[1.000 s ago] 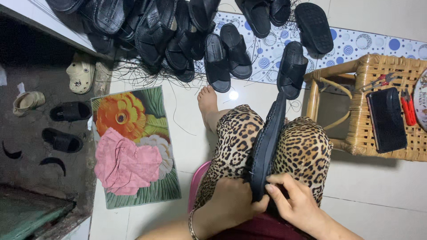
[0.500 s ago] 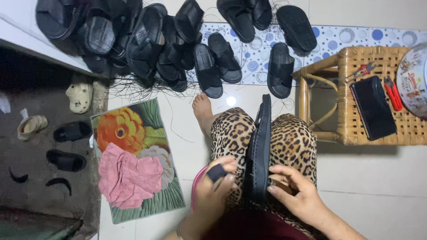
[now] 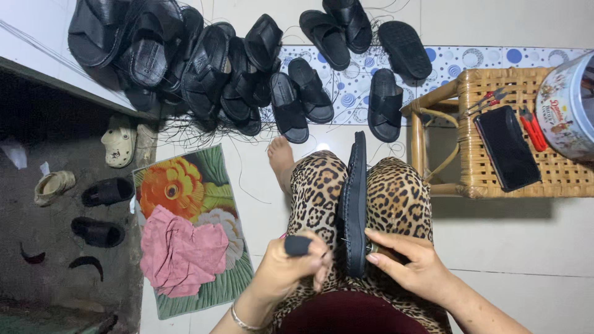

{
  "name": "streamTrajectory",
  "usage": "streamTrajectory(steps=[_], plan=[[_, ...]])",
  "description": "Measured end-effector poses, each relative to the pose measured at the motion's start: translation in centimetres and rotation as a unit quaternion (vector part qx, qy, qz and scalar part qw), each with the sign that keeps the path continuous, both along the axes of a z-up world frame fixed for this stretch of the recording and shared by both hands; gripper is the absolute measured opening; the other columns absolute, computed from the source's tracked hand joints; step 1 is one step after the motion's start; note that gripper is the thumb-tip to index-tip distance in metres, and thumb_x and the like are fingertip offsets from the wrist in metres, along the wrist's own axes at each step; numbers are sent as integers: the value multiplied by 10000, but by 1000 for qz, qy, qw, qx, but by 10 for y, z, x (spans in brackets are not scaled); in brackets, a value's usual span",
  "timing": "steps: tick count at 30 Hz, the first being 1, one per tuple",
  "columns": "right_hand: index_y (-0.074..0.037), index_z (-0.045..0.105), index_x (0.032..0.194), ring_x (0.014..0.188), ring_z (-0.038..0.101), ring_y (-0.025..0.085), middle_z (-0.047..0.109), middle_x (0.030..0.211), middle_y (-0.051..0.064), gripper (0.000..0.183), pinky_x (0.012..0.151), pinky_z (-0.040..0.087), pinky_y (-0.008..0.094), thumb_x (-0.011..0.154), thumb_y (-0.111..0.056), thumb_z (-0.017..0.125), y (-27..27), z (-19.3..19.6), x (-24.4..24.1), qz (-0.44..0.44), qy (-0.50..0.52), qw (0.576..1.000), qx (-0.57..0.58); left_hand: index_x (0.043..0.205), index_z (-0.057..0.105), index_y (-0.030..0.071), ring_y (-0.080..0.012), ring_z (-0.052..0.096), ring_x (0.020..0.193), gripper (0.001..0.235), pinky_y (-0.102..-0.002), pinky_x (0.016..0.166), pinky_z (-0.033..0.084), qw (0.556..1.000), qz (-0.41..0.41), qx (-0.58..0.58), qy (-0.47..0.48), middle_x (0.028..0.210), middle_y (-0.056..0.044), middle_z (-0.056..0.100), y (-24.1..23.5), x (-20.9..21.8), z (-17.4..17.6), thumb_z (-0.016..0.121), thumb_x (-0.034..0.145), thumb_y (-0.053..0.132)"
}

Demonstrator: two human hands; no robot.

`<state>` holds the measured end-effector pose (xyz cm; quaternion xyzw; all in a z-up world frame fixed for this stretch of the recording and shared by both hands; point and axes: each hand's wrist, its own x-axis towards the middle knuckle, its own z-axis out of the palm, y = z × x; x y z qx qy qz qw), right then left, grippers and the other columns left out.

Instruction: The person sits on a small stool and sews a black slipper using a needle and thread. They repeatedly push the needle through the slipper's strap and pull the thread to stitch it. After completing the stitching, they place the slipper on the floor with other slippers.

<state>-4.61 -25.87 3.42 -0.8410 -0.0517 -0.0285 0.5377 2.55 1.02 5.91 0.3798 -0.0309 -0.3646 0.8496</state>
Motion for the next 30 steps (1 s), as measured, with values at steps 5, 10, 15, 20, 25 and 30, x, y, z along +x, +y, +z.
streamTrajectory(steps=[5,10,15,20,25,30], plan=[[-59,728,1232,1066,807,179,777,1217,137,456,1017,608,258,793,-99,846,-4,-8,-4,6,-8,999,35,1115,739,161,-74,637,569,187,-221,565,570,901,-72,400,-150,794,36,670,-25,17,18,672,941,149],[-64,707,1261,1017,818,179,785,1203,139,465,962,641,243,814,-109,828,-4,-6,-4,20,-4,999,32,1374,482,149,-256,677,714,424,-373,739,546,829,-157,389,-371,846,-22,640,-31,0,28,610,971,116],[-119,595,1417,932,782,125,747,1183,28,464,803,580,248,968,-219,654,-29,4,-3,183,115,976,16,1336,486,22,-305,674,749,333,-381,750,540,796,-74,362,-480,982,-102,644,-25,-13,24,533,1011,76],[-230,420,1561,1426,560,146,485,1603,8,536,1145,380,253,1037,-335,463,-47,17,0,318,297,900,-17,1262,583,57,-222,638,729,268,-323,777,532,842,-35,369,-393,815,-14,631,-37,-19,18,569,998,96],[-362,342,1599,797,710,249,696,925,47,603,761,564,336,1026,-367,533,-29,7,-17,243,218,925,-193,1521,347,0,-335,606,1280,904,-409,1057,490,776,-68,484,-399,1450,-160,509,-50,-31,1,820,824,328],[-433,327,1589,718,714,198,671,869,-4,633,707,583,316,1007,-383,573,-51,4,-43,210,227,923,-227,1490,421,45,-369,715,959,861,-487,785,581,729,-31,527,-435,1283,-130,622,-58,-33,-2,764,731,265]])
